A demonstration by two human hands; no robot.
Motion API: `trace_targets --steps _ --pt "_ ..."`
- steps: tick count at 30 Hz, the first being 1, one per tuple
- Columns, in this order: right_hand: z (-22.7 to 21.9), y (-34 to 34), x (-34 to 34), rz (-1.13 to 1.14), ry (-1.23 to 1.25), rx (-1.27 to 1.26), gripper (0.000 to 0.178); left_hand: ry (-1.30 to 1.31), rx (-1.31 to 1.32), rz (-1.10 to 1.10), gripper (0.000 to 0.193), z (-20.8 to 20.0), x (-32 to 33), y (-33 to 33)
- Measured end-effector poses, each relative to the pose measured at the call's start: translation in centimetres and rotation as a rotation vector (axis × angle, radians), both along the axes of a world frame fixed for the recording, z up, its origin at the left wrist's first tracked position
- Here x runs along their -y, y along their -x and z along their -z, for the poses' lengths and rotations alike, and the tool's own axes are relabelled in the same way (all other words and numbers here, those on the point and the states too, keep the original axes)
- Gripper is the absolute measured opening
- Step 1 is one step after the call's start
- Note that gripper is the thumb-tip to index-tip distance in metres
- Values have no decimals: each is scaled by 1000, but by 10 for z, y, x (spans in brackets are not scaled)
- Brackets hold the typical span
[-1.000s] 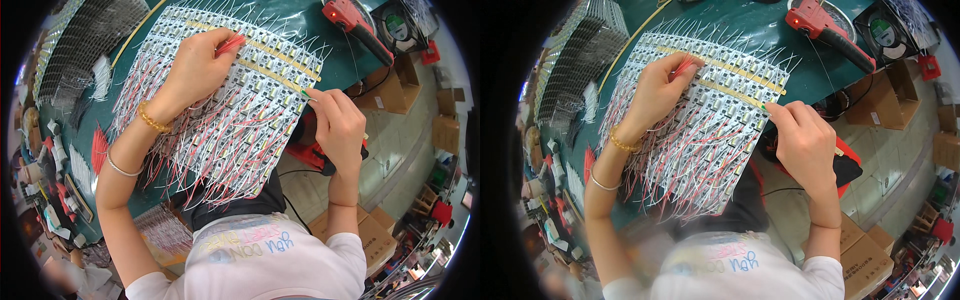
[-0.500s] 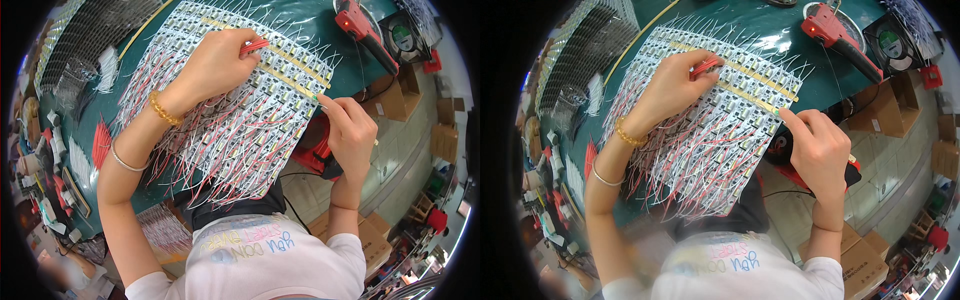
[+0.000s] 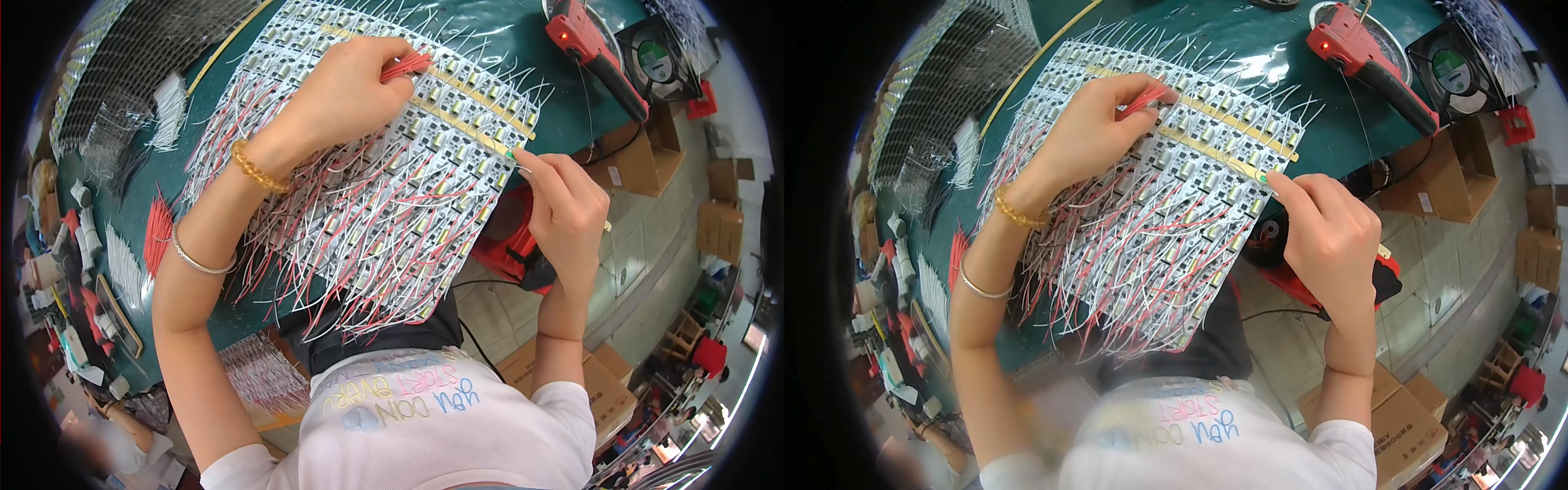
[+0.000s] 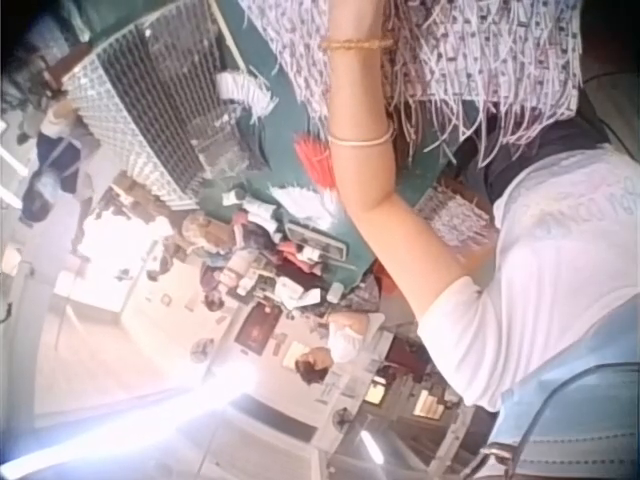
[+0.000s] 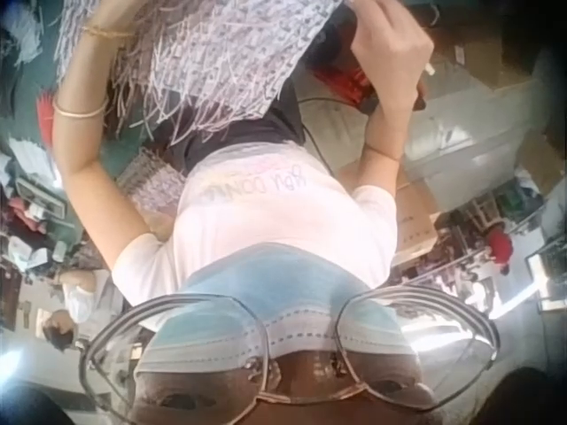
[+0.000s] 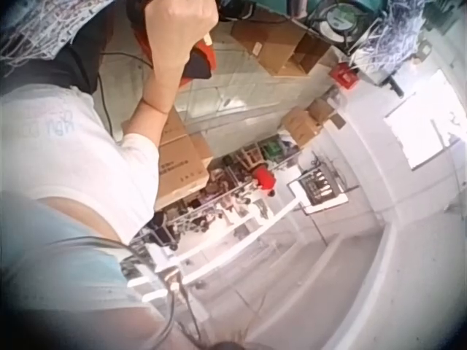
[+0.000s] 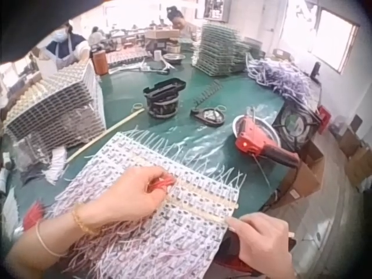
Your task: The person assembles LED light panels by attaching red and white wires to the board and soldering them in place using a soldering iron.
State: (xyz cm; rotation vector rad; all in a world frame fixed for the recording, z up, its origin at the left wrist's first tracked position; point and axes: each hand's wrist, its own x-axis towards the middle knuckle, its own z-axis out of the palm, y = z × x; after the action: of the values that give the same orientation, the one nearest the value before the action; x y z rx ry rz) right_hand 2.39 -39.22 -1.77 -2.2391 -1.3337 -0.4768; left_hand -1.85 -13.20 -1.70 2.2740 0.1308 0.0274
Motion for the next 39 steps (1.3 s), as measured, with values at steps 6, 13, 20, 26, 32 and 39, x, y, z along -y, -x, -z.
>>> trace_targets --steps 6,13,20,26,32,39 --pt "4 0 1 13 -9 25 29 -37 -54 -30 18 -8 3 -8" --pt "5 1 2 11 -13 6 29 -331 -1 21 25 -18 10 -33" --pt "4 3 1 17 -14 -12 26 -411 -102 62 30 -25 18 -37" --pt "-1 5 0 39 -1 -90 23 -344 -47 69 31 -18 13 -29" --pt "-1 3 -1 26 6 -55 22 30 6 8 28 -1 -7 -19" --pt "1 7 -6 38 -26 -87 21 324 59 -7 24 7 -7 -15"
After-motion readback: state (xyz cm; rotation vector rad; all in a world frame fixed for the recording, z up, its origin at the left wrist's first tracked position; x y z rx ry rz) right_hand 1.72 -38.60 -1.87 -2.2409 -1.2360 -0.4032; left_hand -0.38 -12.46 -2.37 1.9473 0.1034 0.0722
